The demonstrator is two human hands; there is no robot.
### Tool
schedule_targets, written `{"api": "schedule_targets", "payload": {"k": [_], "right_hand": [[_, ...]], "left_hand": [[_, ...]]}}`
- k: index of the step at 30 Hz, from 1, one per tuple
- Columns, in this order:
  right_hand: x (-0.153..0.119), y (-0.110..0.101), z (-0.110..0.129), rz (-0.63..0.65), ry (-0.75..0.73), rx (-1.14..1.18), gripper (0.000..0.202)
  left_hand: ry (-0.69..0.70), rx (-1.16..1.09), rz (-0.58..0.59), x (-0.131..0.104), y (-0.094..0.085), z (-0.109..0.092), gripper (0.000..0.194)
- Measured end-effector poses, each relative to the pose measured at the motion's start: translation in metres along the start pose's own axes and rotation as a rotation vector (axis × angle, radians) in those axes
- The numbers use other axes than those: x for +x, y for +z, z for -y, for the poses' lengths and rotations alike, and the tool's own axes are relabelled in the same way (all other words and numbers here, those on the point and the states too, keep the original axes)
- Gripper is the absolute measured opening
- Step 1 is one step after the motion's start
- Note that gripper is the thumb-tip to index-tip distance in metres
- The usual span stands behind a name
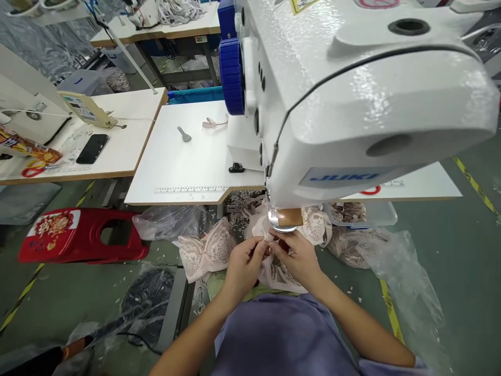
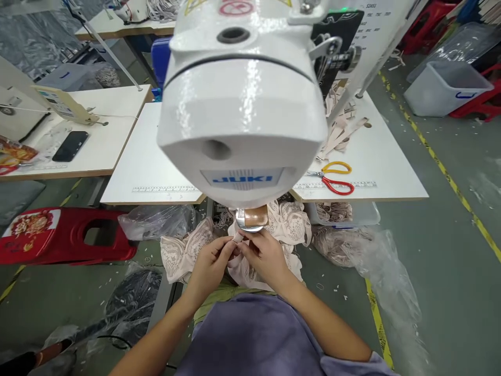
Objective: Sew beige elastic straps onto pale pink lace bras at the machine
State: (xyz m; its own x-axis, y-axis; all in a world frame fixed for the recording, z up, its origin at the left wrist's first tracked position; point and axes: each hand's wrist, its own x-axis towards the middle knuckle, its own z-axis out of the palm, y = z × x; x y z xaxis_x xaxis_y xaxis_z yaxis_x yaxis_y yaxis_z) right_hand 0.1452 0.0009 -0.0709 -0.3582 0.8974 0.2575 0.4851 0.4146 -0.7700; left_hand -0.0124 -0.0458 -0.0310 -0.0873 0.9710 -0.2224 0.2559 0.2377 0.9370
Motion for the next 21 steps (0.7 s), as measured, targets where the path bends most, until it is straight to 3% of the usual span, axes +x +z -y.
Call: {"api": "schedule_targets", "payload": {"k": [4,7,10,12,13,16,19,21], "right_hand": [[-0.004,0.004,0.000,-0.069,-0.029,-0.002,0.027],[-0.012,0.008,-0.006,-0.121,-0.158,-0.059,0.021],[-0.010,-0.002,-0.031,0.002,-0.325,-0.181,0.023],[0.007,-0.030,-0.060,0.099,-0.288,-0.365,0.029],[0.021,-0.051,-0.077,0.109,-0.200,-0.503,0.033],[0.070,-0.128,-0.118,-0.016,0.026,-0.708,0.049],[0.111,-0.186,-0.136,0.083,0.072,-0.762,0.041],[0.120,-0.202,-0.137,0.168,0.054,-0.771,0.031]], "left_hand": [[-0.031,-0.015,-0.017,0.002,0.008,0.000,0.033],[-0.052,0.015,-0.021,0.007,0.013,0.002,0.036],[-0.056,0.077,-0.031,0.013,0.015,0.008,0.038],[-0.045,0.102,-0.033,0.018,0.014,0.013,0.040],[-0.038,0.112,-0.026,0.019,0.013,0.016,0.042],[-0.029,0.151,0.047,0.021,0.012,0.019,0.044],[-0.056,0.116,0.147,0.018,0.011,0.010,0.044],[-0.091,0.055,0.190,0.016,0.009,0.001,0.044]]}}
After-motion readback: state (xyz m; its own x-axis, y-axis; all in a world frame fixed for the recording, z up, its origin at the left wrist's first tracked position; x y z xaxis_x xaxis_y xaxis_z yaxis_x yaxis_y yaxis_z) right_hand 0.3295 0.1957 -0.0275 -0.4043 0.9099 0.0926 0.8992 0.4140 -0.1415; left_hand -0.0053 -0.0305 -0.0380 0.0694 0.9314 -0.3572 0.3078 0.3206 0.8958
